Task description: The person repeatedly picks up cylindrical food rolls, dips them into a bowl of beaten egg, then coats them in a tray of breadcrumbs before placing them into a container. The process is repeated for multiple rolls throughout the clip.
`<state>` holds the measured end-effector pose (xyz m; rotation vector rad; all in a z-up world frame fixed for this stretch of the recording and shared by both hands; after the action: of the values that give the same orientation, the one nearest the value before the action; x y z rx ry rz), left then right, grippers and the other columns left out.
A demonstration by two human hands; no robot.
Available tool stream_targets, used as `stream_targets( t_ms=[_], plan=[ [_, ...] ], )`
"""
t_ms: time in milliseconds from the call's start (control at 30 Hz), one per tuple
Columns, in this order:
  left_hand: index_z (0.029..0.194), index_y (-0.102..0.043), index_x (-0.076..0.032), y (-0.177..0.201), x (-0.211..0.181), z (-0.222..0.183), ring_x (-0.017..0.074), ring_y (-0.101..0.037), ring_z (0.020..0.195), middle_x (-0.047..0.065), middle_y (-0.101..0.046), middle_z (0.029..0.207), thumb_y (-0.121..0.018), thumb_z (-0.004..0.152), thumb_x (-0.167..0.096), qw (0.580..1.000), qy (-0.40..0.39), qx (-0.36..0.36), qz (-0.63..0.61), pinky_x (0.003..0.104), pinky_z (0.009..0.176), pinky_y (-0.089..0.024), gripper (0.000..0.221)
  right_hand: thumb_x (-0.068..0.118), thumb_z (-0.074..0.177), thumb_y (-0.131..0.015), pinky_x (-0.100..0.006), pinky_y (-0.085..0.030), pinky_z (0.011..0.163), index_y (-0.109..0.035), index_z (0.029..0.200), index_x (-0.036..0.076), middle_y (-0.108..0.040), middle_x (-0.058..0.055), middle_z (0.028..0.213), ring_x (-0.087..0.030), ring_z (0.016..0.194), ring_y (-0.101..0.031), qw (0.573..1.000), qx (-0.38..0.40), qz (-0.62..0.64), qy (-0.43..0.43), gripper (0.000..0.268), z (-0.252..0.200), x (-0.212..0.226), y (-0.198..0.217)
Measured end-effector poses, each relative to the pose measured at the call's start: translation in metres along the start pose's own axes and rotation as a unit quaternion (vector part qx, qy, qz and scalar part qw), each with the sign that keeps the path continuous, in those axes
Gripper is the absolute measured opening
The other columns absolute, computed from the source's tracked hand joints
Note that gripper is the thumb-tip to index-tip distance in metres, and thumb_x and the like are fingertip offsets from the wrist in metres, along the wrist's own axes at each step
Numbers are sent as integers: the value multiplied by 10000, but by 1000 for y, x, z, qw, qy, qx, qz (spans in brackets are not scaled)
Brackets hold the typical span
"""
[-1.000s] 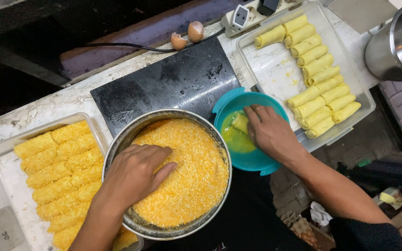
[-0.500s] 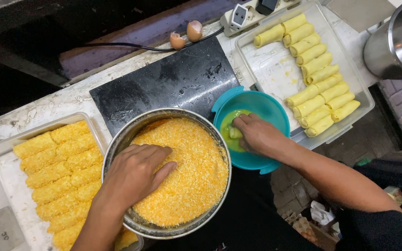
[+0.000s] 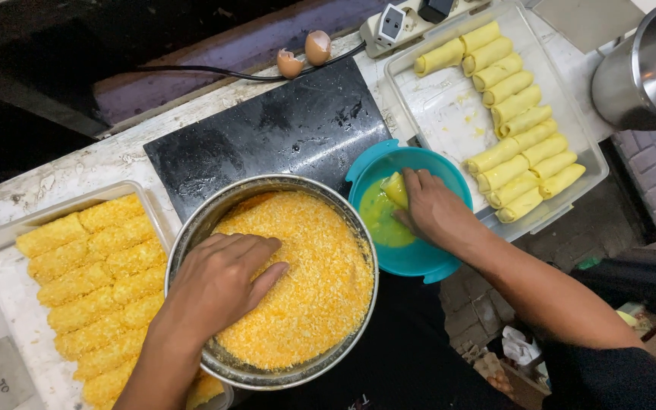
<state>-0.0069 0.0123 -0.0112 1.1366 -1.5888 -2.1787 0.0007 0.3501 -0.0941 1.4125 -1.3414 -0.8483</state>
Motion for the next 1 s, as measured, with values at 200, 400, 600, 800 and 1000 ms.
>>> stream_targets(
  t_ms=[200, 400, 600, 800, 1000],
  plan=[
    [1053, -691, -86, -4, 2, -3, 293, -698, 774, 92, -740, 969, -664, 910, -307, 999, -23, -22, 25, 441, 695, -542, 265, 212, 820, -712, -490, -502, 783, -466, 1328, 11, -564, -198, 1106, -397, 955, -594, 994, 62, 71, 59, 600, 12, 6, -5],
    [1039, -692, -97, -3, 1, -4, 292, -693, 761, 81, -738, 951, -680, 901, -296, 998, -30, -40, 30, 439, 680, -538, 243, 214, 790, -762, -413, -533, 799, -534, 1301, 74, -642, -117, 1127, -303, 984, -646, 970, 161, 151, 104, 577, 13, 27, 5],
    [1029, -688, -90, -2, 0, -3, 298, -693, 759, 86, -739, 951, -680, 902, -297, 998, -36, -38, 27, 438, 673, -536, 243, 253, 831, -697, -281, -550, 931, -560, 1327, 84, -729, -22, 1213, -135, 1072, -690, 852, 334, 403, -2, 541, 19, 16, 8],
    [1040, -698, -88, -4, 0, -5, 291, -694, 761, 81, -739, 949, -675, 904, -307, 998, -33, -39, 27, 438, 681, -537, 258, 167, 917, -513, -278, -514, 806, -624, 1316, 35, -710, -59, 1111, -162, 934, -660, 809, 372, 449, -70, 435, 22, -6, 27],
    [1042, -697, -86, -4, -1, -6, 297, -696, 768, 80, -742, 964, -680, 899, -302, 998, -34, -42, 26, 447, 682, -538, 260, 332, 991, -365, -396, -477, 828, -649, 1095, 93, -688, -85, 1074, -253, 927, -627, 909, 409, 59, 47, 386, 16, 11, 59]
  ],
)
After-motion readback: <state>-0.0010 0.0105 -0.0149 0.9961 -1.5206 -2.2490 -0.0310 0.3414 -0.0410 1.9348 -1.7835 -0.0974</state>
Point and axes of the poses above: each hand's wrist, its own z-axis towards the middle knuckle, its own y-axis out of the back of the hand, x = y × z, the point moved 2 cm from there along z, towards the middle knuckle
